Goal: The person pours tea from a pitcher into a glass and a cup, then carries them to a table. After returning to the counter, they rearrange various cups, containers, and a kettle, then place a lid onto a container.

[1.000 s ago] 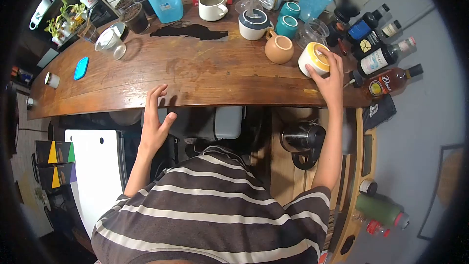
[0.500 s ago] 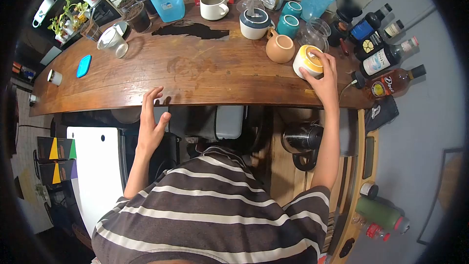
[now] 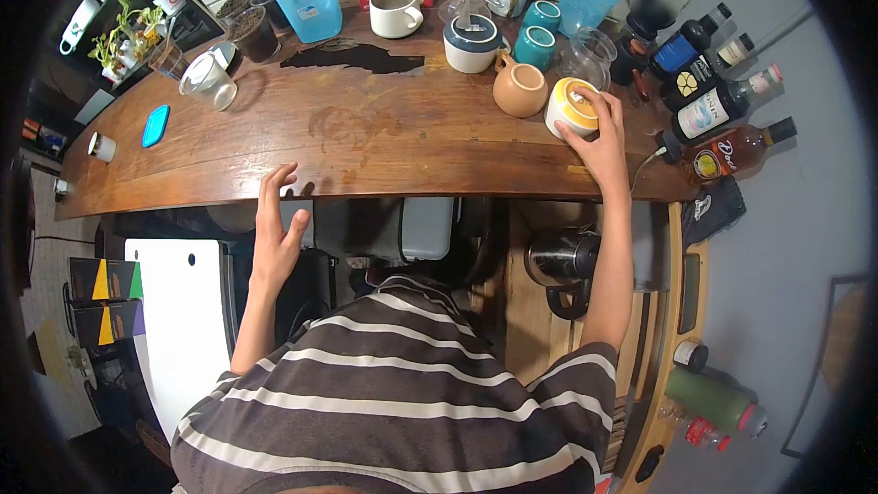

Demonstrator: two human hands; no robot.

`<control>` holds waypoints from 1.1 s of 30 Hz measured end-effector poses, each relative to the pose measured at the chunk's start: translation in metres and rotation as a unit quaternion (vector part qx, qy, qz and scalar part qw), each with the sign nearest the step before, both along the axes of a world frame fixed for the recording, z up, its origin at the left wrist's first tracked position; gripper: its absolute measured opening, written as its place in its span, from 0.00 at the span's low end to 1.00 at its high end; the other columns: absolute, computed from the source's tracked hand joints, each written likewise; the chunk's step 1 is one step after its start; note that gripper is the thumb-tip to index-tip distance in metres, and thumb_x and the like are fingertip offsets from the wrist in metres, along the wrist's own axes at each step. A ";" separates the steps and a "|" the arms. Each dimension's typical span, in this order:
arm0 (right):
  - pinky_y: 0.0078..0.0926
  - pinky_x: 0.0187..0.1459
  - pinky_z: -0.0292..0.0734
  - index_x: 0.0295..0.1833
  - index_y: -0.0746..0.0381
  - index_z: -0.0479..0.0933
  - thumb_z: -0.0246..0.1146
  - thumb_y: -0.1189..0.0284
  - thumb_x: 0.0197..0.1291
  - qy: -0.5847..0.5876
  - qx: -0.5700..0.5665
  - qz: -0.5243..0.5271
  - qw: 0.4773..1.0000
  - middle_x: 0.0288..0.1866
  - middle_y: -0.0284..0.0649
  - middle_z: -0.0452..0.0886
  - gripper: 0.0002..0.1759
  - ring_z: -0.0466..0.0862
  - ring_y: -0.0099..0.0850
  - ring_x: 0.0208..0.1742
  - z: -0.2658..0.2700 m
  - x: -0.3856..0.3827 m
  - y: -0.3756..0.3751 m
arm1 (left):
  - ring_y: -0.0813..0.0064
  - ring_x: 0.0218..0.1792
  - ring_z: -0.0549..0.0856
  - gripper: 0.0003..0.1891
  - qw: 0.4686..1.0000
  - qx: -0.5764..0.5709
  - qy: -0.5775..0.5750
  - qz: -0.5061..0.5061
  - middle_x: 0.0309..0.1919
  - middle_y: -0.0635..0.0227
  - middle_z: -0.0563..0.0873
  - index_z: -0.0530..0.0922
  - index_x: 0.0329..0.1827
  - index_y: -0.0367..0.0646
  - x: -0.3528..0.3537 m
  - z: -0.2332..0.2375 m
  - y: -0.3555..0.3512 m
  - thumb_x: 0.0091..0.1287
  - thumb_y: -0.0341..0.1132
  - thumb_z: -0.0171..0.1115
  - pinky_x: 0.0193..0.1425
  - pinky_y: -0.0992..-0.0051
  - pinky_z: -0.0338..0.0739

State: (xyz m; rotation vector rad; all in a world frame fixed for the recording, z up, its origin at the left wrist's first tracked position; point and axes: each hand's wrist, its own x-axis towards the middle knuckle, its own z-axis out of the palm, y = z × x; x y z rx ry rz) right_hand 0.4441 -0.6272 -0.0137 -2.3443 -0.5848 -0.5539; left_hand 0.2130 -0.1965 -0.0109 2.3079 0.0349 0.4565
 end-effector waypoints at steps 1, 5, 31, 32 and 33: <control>0.40 0.66 0.71 0.64 0.51 0.77 0.78 0.67 0.51 -0.001 0.001 0.000 1.000 0.62 0.45 0.72 0.33 0.76 0.46 0.65 -0.001 0.000 0.000 | 0.57 0.66 0.77 0.39 1.000 0.001 -0.001 0.000 0.67 0.53 0.72 0.68 0.73 0.38 0.000 0.001 0.000 0.72 0.62 0.56 0.74 0.58 0.65; 0.42 0.67 0.71 0.65 0.50 0.77 0.78 0.66 0.52 0.000 0.010 -0.003 1.000 0.63 0.46 0.71 0.33 0.75 0.46 0.66 -0.004 0.001 0.002 | 0.55 0.64 0.77 0.38 1.000 0.001 -0.006 -0.002 0.66 0.52 0.73 0.68 0.73 0.38 0.000 0.001 -0.001 0.70 0.59 0.60 0.72 0.58 0.66; 0.45 0.66 0.73 0.72 0.52 0.68 0.78 0.61 0.53 0.031 0.031 -0.043 0.998 0.67 0.52 0.77 0.41 0.78 0.50 0.67 0.003 0.016 0.014 | 0.53 0.65 0.75 0.37 1.000 0.003 0.024 -0.007 0.64 0.52 0.75 0.67 0.73 0.38 -0.015 -0.005 -0.005 0.70 0.55 0.63 0.73 0.57 0.64; 0.44 0.67 0.73 0.73 0.53 0.67 0.78 0.61 0.54 0.023 0.030 -0.039 0.999 0.67 0.51 0.78 0.43 0.79 0.49 0.67 0.004 0.014 0.014 | 0.53 0.66 0.75 0.37 1.000 0.000 0.024 -0.006 0.64 0.52 0.75 0.67 0.73 0.38 -0.016 -0.004 -0.005 0.70 0.54 0.63 0.73 0.57 0.64; 0.42 0.67 0.73 0.74 0.53 0.65 0.78 0.62 0.54 0.015 0.028 -0.034 0.999 0.67 0.50 0.78 0.44 0.79 0.47 0.67 0.006 0.013 0.013 | 0.53 0.66 0.75 0.36 1.000 -0.002 0.024 -0.006 0.64 0.52 0.75 0.67 0.73 0.38 -0.016 -0.004 -0.004 0.70 0.54 0.63 0.74 0.57 0.64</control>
